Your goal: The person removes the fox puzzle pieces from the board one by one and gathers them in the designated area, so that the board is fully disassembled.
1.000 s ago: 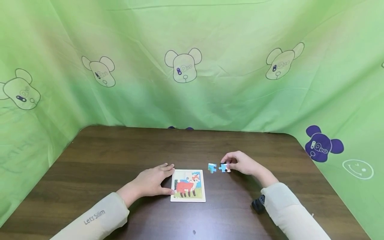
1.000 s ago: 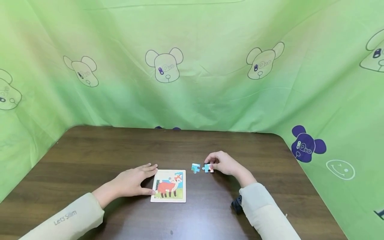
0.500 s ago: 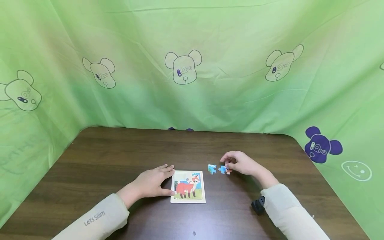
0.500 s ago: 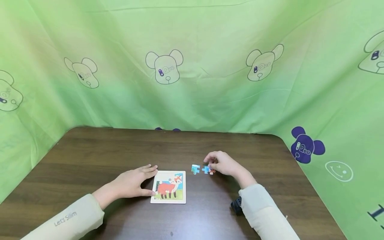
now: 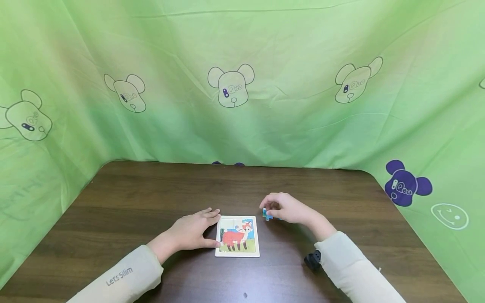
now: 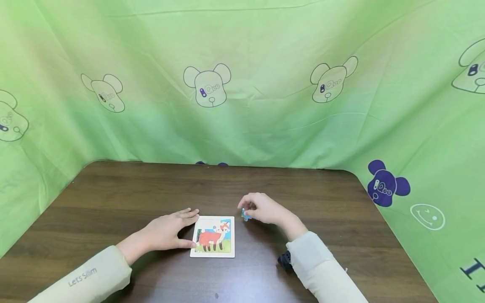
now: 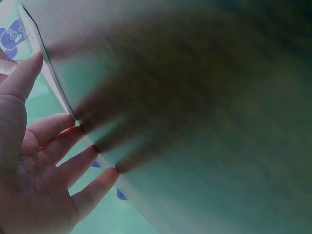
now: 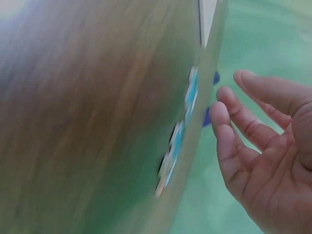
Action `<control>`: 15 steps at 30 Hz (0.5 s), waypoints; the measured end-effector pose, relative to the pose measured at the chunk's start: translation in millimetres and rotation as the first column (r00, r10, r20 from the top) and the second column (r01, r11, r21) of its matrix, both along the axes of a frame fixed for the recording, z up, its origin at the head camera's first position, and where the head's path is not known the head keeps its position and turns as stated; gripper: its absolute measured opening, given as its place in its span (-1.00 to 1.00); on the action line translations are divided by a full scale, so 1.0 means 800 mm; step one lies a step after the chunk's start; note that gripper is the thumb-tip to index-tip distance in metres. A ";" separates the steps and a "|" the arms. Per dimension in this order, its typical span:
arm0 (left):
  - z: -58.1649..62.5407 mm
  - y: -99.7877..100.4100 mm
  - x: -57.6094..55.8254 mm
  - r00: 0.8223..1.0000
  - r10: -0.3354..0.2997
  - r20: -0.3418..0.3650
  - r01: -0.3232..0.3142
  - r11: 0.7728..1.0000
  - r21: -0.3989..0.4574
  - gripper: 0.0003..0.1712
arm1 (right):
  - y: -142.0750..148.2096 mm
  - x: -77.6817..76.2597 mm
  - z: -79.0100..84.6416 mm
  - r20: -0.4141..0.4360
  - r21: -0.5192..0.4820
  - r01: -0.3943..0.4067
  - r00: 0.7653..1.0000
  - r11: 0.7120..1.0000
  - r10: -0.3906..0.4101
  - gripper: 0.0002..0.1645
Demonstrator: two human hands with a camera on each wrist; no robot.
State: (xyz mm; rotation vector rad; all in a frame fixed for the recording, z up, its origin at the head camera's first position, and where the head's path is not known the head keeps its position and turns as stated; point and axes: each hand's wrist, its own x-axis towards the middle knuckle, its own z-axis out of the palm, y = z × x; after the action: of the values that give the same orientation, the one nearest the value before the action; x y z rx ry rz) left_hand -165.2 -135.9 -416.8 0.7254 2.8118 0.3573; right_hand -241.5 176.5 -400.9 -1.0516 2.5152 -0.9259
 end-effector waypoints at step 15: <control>-0.002 0.000 -0.003 1.000 -0.004 -0.003 0.004 1.000 0.001 -0.07 | -0.060 0.015 0.002 -0.030 0.096 -0.127 0.991 0.987 0.130 -0.78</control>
State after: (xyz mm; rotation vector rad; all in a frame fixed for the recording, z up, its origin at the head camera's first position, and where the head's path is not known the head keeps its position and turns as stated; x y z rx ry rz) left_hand -167.4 -136.1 -418.4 0.7324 2.8126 0.3568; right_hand -229.3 128.9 -399.5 -1.1947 2.4593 -0.7516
